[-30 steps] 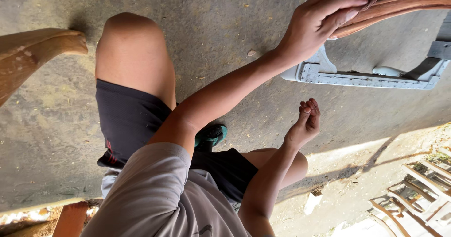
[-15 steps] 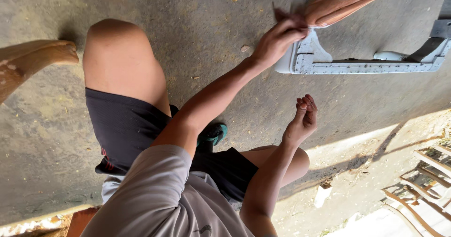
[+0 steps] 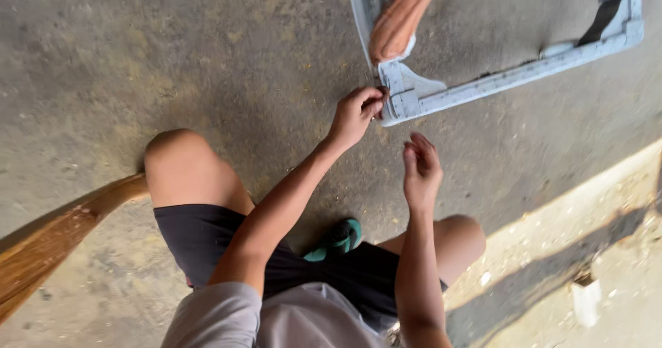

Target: The person sands the carved edges and legs of a wooden chair frame using a small piece of sandpaper. They move around the chair to reach different sections, focusing on the ornate details and joints.

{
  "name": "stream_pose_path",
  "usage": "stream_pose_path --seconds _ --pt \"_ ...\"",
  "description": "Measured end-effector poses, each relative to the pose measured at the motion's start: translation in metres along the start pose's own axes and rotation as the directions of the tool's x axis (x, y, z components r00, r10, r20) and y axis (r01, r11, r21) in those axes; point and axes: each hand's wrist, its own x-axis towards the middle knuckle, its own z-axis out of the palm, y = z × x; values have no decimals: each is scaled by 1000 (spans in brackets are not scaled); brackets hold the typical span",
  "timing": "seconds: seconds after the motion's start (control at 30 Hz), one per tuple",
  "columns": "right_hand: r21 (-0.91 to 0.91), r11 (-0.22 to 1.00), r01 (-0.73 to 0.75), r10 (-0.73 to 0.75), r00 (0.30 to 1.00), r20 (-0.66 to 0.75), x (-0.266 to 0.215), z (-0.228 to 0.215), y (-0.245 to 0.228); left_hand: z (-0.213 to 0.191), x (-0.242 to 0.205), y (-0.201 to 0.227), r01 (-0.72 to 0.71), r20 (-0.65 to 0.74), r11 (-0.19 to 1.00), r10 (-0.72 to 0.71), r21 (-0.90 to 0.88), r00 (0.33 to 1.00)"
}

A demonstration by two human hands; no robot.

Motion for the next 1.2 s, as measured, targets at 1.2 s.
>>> stream_pose_path --seconds 1.2 --pt "-683 642 350 -595 788 -155 110 137 -111 -172 55 61 138 174 988 -149 75 973"
